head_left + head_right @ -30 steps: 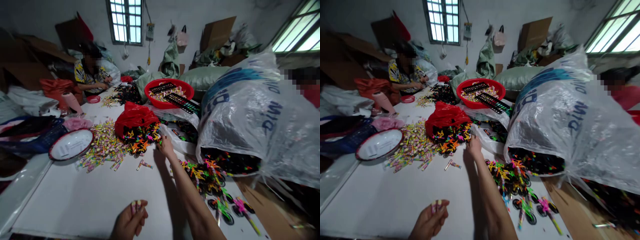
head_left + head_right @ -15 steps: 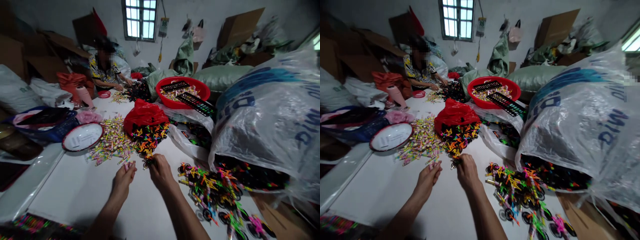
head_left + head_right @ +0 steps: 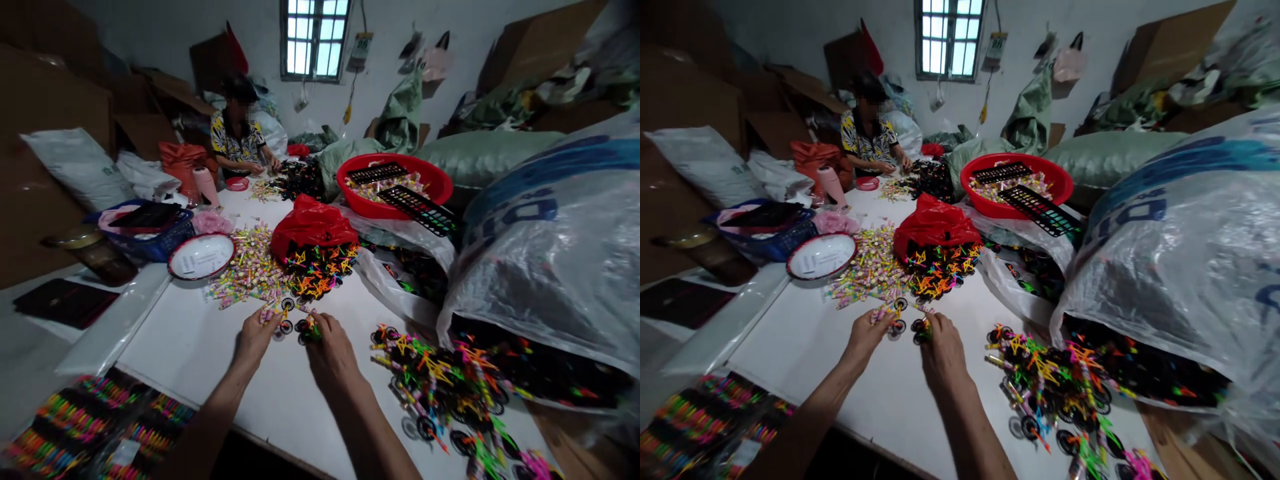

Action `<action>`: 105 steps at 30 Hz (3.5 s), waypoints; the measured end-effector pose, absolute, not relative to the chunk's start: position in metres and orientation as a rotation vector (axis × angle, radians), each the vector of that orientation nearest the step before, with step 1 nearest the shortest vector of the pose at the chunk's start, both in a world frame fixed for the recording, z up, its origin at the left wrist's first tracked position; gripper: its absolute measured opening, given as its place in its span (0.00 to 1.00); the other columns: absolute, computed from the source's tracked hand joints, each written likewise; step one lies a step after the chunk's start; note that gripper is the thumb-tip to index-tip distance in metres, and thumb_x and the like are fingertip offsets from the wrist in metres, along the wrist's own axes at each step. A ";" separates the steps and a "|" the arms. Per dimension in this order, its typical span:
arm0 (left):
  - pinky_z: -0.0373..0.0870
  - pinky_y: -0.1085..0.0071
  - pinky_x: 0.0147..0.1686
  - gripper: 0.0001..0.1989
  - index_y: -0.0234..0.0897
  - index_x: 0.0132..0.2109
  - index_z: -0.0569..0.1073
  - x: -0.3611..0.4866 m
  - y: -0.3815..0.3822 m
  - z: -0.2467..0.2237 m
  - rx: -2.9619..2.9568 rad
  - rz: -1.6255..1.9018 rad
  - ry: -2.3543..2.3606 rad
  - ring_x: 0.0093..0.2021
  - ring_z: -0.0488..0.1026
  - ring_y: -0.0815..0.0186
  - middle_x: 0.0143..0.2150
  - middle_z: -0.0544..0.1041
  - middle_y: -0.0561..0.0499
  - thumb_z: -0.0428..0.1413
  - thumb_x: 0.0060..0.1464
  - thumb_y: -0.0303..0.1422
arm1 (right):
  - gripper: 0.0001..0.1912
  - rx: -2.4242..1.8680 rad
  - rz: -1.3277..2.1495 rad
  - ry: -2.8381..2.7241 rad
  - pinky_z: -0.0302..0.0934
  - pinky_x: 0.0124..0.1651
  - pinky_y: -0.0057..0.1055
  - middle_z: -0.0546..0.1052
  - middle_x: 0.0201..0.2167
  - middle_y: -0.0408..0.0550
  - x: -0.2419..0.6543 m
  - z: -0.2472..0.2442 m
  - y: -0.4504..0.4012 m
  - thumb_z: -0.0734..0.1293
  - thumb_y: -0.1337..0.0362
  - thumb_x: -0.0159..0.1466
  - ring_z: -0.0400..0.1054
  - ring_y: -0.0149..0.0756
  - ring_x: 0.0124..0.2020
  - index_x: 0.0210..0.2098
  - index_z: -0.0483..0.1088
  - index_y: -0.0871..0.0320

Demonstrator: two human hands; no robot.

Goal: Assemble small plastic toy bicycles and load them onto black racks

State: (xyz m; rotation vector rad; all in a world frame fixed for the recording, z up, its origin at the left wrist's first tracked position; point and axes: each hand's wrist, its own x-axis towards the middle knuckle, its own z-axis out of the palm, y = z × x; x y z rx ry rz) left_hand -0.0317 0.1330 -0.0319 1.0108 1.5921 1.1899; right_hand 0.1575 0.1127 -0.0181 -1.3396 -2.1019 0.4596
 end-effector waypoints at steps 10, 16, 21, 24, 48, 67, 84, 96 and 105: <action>0.58 0.76 0.24 0.17 0.35 0.33 0.74 -0.034 0.086 -0.028 1.072 1.045 1.511 0.23 0.65 0.70 0.24 0.71 0.56 0.60 0.43 0.46 | 0.11 -1.287 0.885 -2.159 0.62 0.38 0.29 0.77 0.32 0.47 0.145 0.018 0.101 0.60 0.71 0.61 0.70 0.35 0.34 0.39 0.72 0.58; 0.66 0.71 0.31 0.16 0.35 0.35 0.75 -0.044 0.041 -0.040 1.213 0.912 1.632 0.30 0.70 0.64 0.29 0.75 0.50 0.63 0.41 0.40 | 0.09 -1.398 0.827 -1.964 0.61 0.38 0.29 0.74 0.34 0.48 0.156 0.001 0.067 0.59 0.70 0.63 0.68 0.35 0.34 0.37 0.71 0.58; 0.67 0.71 0.36 0.11 0.40 0.39 0.73 -0.020 0.010 -0.037 1.757 0.690 1.534 0.37 0.72 0.62 0.38 0.73 0.49 0.61 0.45 0.32 | 0.21 -1.306 0.929 -2.075 0.62 0.44 0.28 0.71 0.44 0.49 0.164 0.002 0.035 0.57 0.78 0.59 0.67 0.34 0.42 0.48 0.68 0.55; 0.67 0.72 0.38 0.10 0.40 0.42 0.73 -0.010 0.005 -0.034 1.921 0.488 1.523 0.39 0.73 0.62 0.40 0.72 0.49 0.56 0.51 0.31 | 0.21 -1.285 0.865 -2.202 0.61 0.48 0.30 0.70 0.48 0.49 0.167 -0.008 0.022 0.59 0.77 0.61 0.66 0.35 0.47 0.49 0.67 0.54; 0.39 0.77 0.14 0.19 0.34 0.31 0.69 -0.009 0.019 -0.030 0.789 0.892 1.118 0.15 0.49 0.79 0.22 0.66 0.57 0.58 0.48 0.48 | 0.17 -1.350 1.339 -1.453 0.56 0.31 0.28 0.70 0.25 0.46 0.156 -0.001 0.032 0.64 0.51 0.59 0.63 0.33 0.28 0.26 0.70 0.60; 0.47 0.76 0.19 0.16 0.33 0.32 0.73 -0.016 0.017 -0.012 0.876 0.726 0.982 0.19 0.58 0.75 0.23 0.74 0.50 0.61 0.46 0.44 | 0.20 -1.165 1.847 -1.143 0.47 0.21 0.23 0.67 0.18 0.39 0.164 0.007 0.026 0.70 0.48 0.51 0.53 0.24 0.17 0.25 0.67 0.60; 0.53 0.78 0.15 0.25 0.32 0.46 0.68 -0.010 0.017 -0.027 0.767 0.897 1.185 0.21 0.65 0.72 0.27 0.73 0.52 0.59 0.47 0.46 | 0.16 -2.001 0.054 -1.571 0.58 0.39 0.38 0.73 0.38 0.57 0.266 0.080 0.020 0.62 0.54 0.61 0.65 0.46 0.38 0.37 0.72 0.60; 0.51 0.78 0.16 0.28 0.31 0.49 0.68 -0.010 0.023 -0.040 0.781 0.928 1.223 0.18 0.61 0.76 0.27 0.73 0.52 0.60 0.46 0.46 | 0.12 -1.761 0.514 -1.961 0.57 0.39 0.31 0.72 0.35 0.51 0.175 -0.018 0.095 0.58 0.75 0.59 0.64 0.38 0.38 0.37 0.70 0.60; 0.43 0.80 0.14 0.24 0.31 0.40 0.71 0.018 0.056 -0.026 0.550 0.947 0.995 0.16 0.55 0.79 0.21 0.66 0.58 0.65 0.41 0.43 | 0.19 -1.296 0.946 -1.670 0.62 0.45 0.36 0.71 0.45 0.53 0.173 0.006 0.053 0.61 0.71 0.59 0.66 0.39 0.44 0.50 0.66 0.56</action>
